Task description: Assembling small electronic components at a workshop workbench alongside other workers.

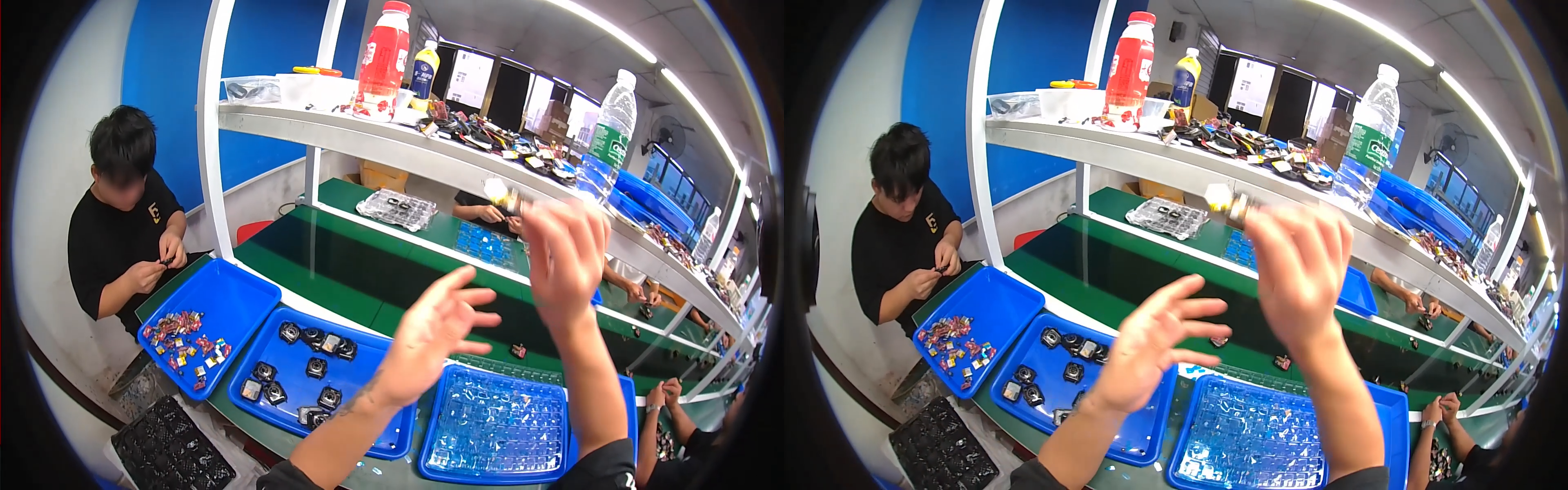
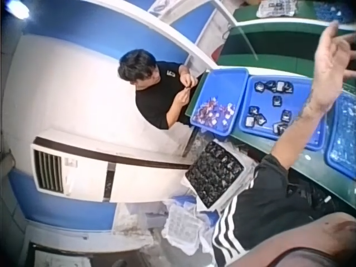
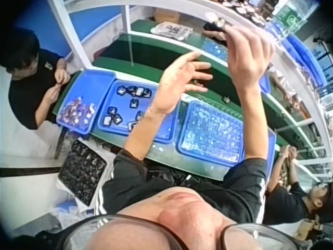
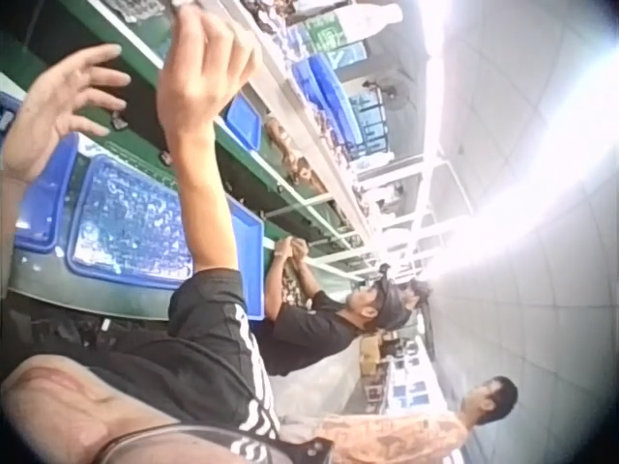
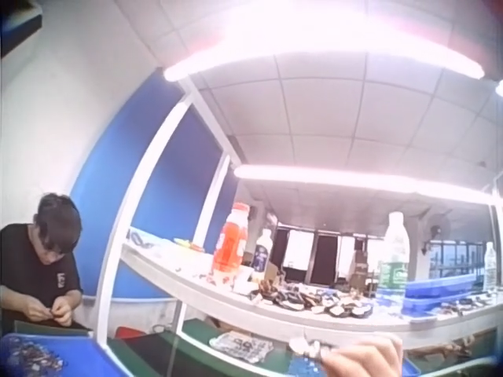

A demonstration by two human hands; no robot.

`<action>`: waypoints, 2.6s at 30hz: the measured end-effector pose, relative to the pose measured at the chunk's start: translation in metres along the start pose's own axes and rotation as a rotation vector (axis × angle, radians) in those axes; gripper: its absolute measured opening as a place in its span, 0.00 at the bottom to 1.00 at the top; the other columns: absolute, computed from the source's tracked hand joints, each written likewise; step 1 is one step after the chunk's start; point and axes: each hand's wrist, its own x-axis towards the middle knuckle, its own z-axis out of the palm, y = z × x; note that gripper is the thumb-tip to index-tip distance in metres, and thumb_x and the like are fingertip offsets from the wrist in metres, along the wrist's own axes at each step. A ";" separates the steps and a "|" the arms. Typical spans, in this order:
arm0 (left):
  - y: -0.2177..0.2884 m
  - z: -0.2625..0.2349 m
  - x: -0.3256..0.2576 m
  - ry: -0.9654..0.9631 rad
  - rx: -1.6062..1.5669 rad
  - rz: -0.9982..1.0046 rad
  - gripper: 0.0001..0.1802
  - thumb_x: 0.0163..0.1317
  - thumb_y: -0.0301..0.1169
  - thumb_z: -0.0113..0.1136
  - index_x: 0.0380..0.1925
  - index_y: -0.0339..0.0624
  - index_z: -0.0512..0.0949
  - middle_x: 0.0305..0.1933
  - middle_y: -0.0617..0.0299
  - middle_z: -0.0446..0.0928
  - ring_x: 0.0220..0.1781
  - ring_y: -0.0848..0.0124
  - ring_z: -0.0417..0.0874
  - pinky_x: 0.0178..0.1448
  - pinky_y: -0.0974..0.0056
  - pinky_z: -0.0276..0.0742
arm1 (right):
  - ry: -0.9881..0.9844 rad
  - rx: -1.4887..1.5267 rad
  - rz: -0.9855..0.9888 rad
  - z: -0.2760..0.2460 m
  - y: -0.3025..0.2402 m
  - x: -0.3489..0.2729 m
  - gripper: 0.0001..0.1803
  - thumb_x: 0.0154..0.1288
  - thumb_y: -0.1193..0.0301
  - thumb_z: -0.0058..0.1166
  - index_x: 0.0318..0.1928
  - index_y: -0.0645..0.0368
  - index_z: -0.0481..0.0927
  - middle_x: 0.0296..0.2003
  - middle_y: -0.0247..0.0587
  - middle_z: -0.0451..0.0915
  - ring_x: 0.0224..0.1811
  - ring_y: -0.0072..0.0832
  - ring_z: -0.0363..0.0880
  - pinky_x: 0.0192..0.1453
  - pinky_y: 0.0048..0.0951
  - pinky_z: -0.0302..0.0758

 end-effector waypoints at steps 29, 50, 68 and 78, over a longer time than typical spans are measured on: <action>-0.127 0.030 -0.085 0.005 -0.029 -0.625 0.17 0.68 0.21 0.52 0.56 0.34 0.65 0.48 0.52 0.78 0.45 0.67 0.85 0.50 0.64 0.86 | -0.492 0.363 0.888 -0.126 -0.103 -0.187 0.08 0.50 0.81 0.65 0.33 0.61 0.84 0.30 0.41 0.82 0.30 0.34 0.83 0.32 0.30 0.79; -0.141 0.030 -0.095 0.049 0.015 -0.476 0.22 0.65 0.16 0.55 0.57 0.33 0.63 0.50 0.50 0.75 0.50 0.65 0.83 0.54 0.64 0.85 | -0.541 1.011 1.709 -0.129 -0.107 -0.199 0.03 0.69 0.77 0.51 0.37 0.65 0.75 0.40 0.36 0.73 0.44 0.20 0.74 0.44 0.24 0.80; -0.140 0.018 -0.089 0.058 0.169 -0.606 0.19 0.64 0.19 0.57 0.55 0.32 0.69 0.41 0.53 0.77 0.40 0.63 0.87 0.43 0.66 0.87 | -1.052 0.559 1.162 -0.155 -0.080 -0.242 0.06 0.55 0.80 0.62 0.34 0.61 0.82 0.33 0.44 0.79 0.35 0.38 0.80 0.38 0.34 0.76; -0.153 0.007 -0.092 -0.032 0.272 -0.689 0.22 0.61 0.17 0.61 0.55 0.34 0.69 0.41 0.52 0.81 0.41 0.69 0.85 0.45 0.71 0.84 | -1.104 0.578 1.033 -0.142 -0.087 -0.251 0.08 0.54 0.75 0.65 0.36 0.58 0.84 0.33 0.42 0.77 0.37 0.41 0.80 0.40 0.38 0.77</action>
